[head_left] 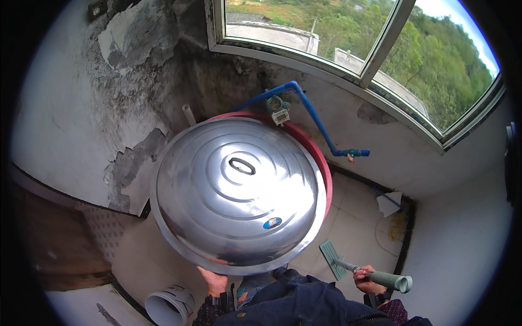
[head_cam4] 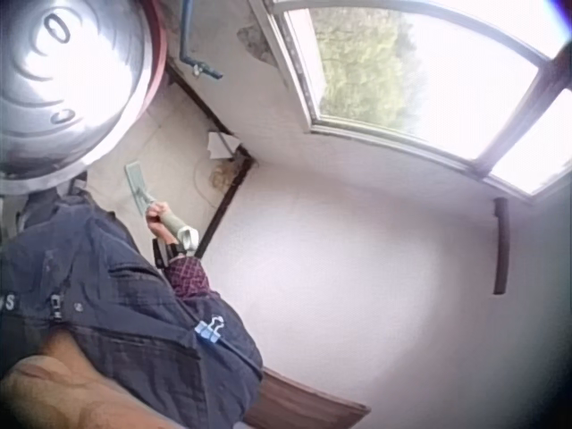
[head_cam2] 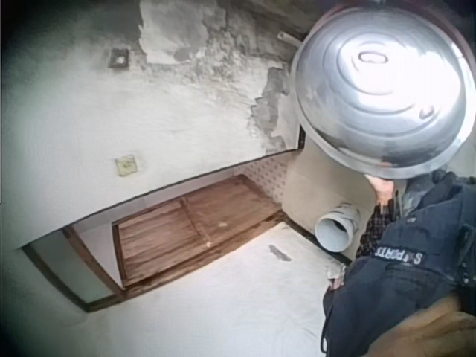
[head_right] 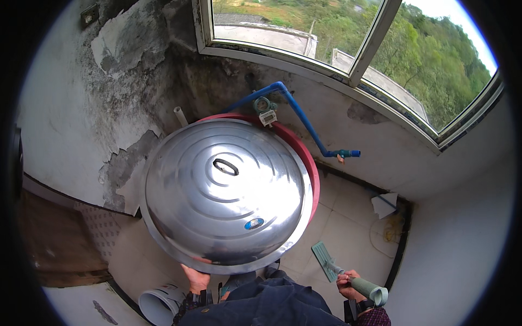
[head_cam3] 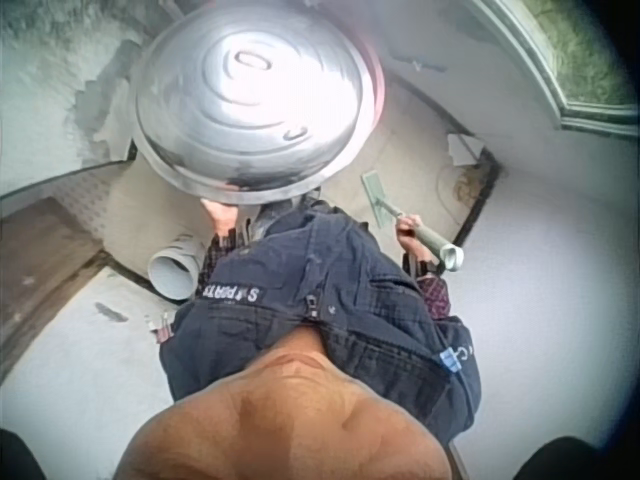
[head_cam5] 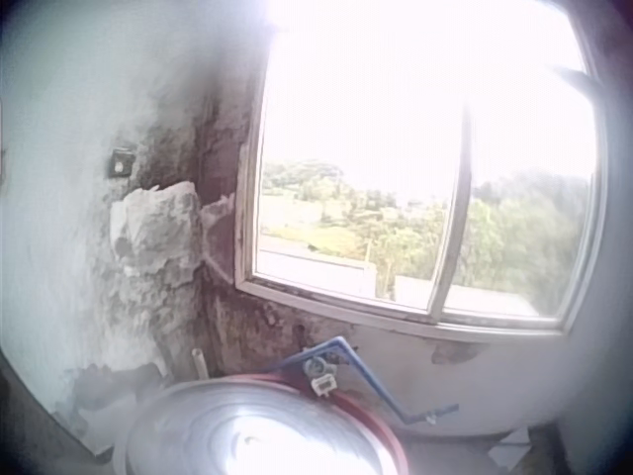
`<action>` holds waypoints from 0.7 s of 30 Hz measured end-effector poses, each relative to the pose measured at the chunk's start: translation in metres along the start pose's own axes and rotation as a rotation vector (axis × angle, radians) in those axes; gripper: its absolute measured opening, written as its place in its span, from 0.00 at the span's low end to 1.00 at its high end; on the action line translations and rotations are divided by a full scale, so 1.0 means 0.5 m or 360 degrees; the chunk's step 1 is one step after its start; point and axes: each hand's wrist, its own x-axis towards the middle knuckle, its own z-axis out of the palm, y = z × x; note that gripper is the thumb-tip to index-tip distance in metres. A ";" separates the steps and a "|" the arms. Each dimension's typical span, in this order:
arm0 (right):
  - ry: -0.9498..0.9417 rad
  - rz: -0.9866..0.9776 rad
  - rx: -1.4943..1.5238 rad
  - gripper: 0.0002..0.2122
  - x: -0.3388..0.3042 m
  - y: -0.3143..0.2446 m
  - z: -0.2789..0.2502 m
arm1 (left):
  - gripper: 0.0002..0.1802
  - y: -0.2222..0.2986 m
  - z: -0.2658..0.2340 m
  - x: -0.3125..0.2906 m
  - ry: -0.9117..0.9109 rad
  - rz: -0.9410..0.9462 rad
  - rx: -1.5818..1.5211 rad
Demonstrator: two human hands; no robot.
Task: The person attaches a mop head to a mop handle, dips the mop into a bucket of water, and mops the tiled floor of a bathroom and adjacent area. The person moves a large metal water tank to mop underneath it, then returns the tank to its original position.
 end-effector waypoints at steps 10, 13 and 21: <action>0.0025 -0.0130 0.0053 0.12 -0.045 -0.045 0.011 | 0.15 0.010 0.002 -0.003 -0.0326 0.0042 0.0427; 0.0015 -0.0135 0.0052 0.12 -0.030 -0.050 0.013 | 0.08 0.002 0.000 0.006 -0.0301 0.0095 0.0571; -0.0196 -0.0195 0.0132 0.08 -0.023 -0.090 0.000 | 0.08 0.003 0.009 0.019 -0.0340 0.0135 0.0583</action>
